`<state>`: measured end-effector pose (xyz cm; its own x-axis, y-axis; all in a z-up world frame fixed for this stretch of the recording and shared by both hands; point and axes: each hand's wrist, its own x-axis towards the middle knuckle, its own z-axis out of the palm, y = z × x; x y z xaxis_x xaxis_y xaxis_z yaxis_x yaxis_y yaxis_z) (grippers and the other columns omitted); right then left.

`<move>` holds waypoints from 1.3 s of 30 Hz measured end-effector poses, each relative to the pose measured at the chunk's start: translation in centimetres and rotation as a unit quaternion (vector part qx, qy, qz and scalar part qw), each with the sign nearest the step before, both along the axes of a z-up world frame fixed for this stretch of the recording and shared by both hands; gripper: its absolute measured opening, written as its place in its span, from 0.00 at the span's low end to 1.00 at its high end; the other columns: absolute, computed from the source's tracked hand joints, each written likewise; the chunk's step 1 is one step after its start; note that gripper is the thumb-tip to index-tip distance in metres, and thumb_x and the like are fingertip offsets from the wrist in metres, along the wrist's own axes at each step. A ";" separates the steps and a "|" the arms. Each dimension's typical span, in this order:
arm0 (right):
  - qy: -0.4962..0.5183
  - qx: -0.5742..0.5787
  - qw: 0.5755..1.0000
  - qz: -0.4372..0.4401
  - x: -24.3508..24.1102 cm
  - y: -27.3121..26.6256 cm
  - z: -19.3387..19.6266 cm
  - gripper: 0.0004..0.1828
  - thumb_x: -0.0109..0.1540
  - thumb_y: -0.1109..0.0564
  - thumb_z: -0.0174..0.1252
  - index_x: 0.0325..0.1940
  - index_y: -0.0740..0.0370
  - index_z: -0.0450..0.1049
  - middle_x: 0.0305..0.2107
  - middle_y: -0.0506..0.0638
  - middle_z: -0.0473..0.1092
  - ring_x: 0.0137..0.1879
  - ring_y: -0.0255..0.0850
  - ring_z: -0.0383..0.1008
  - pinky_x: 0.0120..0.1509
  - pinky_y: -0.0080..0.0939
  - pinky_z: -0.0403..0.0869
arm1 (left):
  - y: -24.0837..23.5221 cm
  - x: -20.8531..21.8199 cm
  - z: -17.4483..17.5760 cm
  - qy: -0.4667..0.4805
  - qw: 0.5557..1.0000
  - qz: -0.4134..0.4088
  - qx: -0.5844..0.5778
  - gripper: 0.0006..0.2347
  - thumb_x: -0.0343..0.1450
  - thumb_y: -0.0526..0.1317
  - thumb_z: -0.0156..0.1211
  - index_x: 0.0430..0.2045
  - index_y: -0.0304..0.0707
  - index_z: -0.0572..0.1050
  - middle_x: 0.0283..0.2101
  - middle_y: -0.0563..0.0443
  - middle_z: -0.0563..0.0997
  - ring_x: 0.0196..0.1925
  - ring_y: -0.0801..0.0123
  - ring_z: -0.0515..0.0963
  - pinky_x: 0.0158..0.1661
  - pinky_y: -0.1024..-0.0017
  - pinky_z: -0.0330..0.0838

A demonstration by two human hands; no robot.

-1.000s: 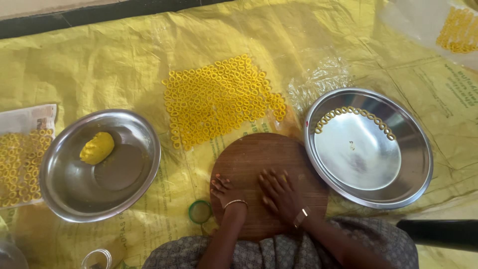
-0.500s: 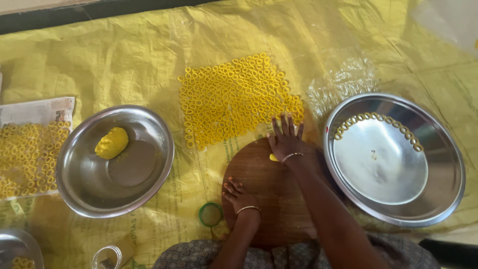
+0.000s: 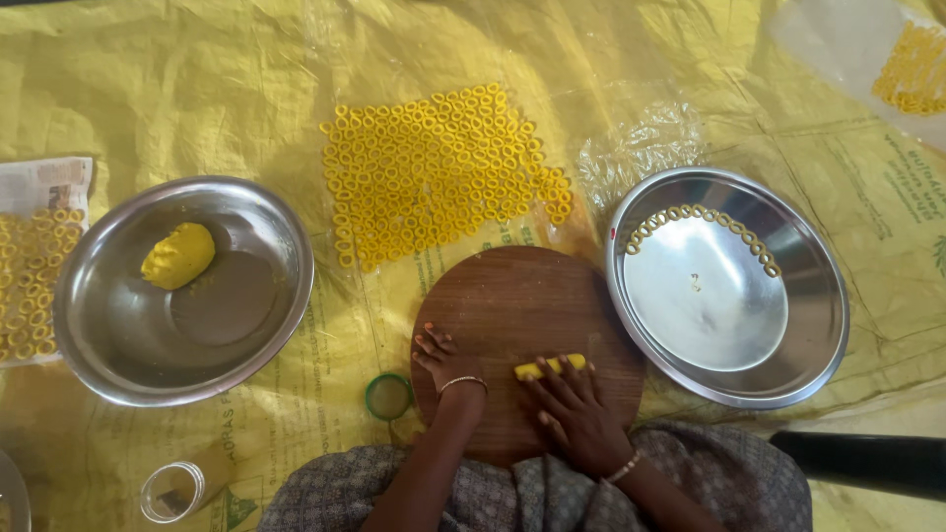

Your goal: The person rolls a yellow dough ball into a thin rope on a wooden board, then forms small rings by hand and places them into a metal tray. The process repeats with additional dough pieces.

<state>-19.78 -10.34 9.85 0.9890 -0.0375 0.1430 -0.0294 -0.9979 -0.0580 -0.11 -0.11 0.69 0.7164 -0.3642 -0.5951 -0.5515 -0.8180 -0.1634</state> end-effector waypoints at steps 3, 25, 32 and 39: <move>0.005 0.000 1.000 -0.004 0.8 -0.4 -0.7 0.33 0.68 0.43 0.42 0.78 0.44 0.52 0.77 0.52 0.46 0.82 0.54 0.39 0.80 0.65 0.35 | 0.2 -0.3 0.2 0.013 0.999 -0.019 0.022 0.39 0.72 0.43 0.64 0.72 0.20 0.47 0.75 0.11 0.31 0.74 0.14 0.35 0.64 0.26 0.41; 0.013 0.050 0.998 0.033 5.2 2.8 -0.9 0.36 0.67 0.47 0.46 0.78 0.57 0.51 0.75 0.55 0.45 0.80 0.56 0.36 0.77 0.66 0.39 | -0.1 0.2 3.5 0.105 0.994 -0.024 0.036 0.34 0.72 0.56 0.58 0.71 0.36 0.57 0.77 0.18 0.32 0.77 0.15 0.33 0.68 0.26 0.41; 0.036 0.306 0.950 -0.047 -0.3 1.3 -0.6 0.34 0.71 0.48 0.39 0.80 0.60 0.46 0.79 0.55 0.40 0.84 0.47 0.32 0.83 0.53 0.35 | -0.3 -0.1 0.3 0.005 1.000 0.013 0.000 0.38 0.75 0.55 0.55 0.72 0.23 0.50 0.74 0.15 0.31 0.75 0.14 0.33 0.65 0.25 0.42; -0.023 -0.021 0.978 -0.206 11.9 -5.9 -4.7 0.34 0.70 0.41 0.35 0.79 0.55 0.49 0.76 0.53 0.47 0.82 0.46 0.43 0.83 0.65 0.38 | -0.5 -0.3 -2.0 -0.018 0.999 0.034 0.015 0.39 0.73 0.49 0.61 0.73 0.25 0.46 0.74 0.16 0.27 0.75 0.17 0.33 0.65 0.27 0.41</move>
